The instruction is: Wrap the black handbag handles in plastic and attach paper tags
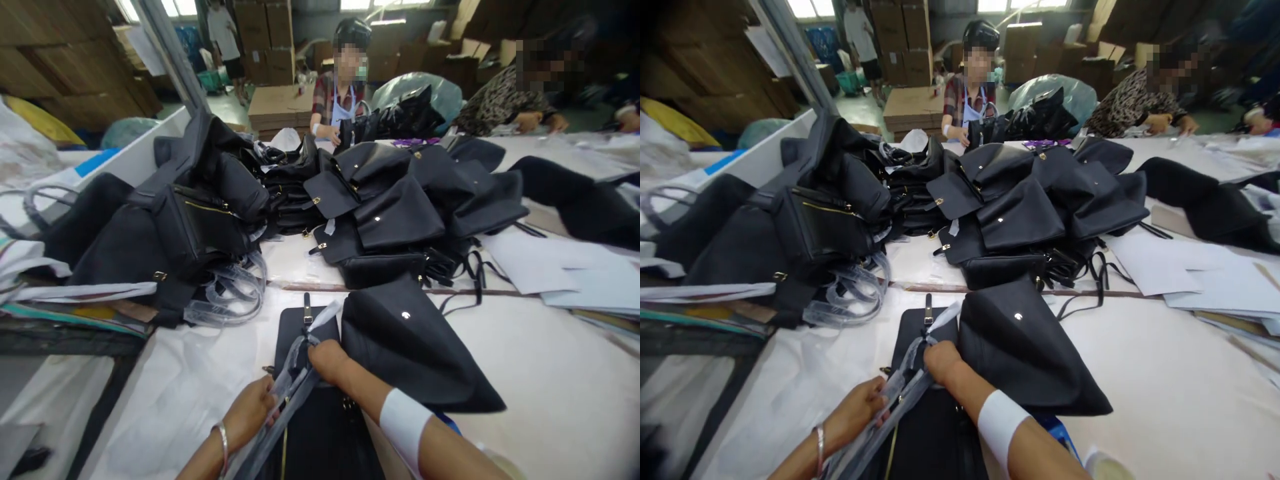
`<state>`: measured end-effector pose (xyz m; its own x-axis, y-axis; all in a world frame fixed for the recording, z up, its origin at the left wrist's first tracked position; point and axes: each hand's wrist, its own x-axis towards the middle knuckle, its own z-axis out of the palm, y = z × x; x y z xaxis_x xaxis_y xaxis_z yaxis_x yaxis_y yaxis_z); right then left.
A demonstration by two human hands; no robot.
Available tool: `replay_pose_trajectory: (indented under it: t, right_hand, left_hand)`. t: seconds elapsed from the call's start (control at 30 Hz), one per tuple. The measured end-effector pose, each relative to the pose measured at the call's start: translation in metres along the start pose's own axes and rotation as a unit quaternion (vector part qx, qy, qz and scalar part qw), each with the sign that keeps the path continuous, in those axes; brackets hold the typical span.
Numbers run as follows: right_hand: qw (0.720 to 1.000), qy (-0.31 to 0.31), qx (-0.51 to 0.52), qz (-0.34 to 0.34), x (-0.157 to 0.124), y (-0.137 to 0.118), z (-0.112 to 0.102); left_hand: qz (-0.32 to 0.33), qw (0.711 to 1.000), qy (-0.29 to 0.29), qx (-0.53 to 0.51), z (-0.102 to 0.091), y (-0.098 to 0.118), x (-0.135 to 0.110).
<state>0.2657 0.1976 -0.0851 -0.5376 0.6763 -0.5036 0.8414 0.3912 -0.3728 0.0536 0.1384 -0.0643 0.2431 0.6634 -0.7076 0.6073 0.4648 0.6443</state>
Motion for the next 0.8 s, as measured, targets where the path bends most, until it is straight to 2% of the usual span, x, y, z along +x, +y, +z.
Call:
replay_pose_trajectory:
  t: [0.17,0.3,0.43,0.63,0.8]
  right_hand:
    - [0.999,0.04,0.033,-0.017,-0.005,0.007,0.0]
    - [0.993,0.092,0.076,0.011,-0.012,0.012,-0.008]
    - [0.98,0.131,0.15,0.02,-0.015,0.003,-0.01]
    - [0.958,0.114,0.26,0.033,0.001,-0.016,-0.001]
    - [0.947,0.088,0.304,0.062,0.015,-0.014,0.005]
  left_hand:
    - [-0.03,0.999,0.024,0.0,0.003,0.01,-0.002]
    - [-0.037,0.999,0.025,-0.005,0.002,0.012,0.004]
    - [-0.032,0.999,0.021,-0.006,0.002,0.008,0.012]
    - [-0.029,0.999,0.015,-0.006,0.004,0.007,0.021]
    - [-0.023,1.0,0.007,-0.012,0.001,0.012,0.026]
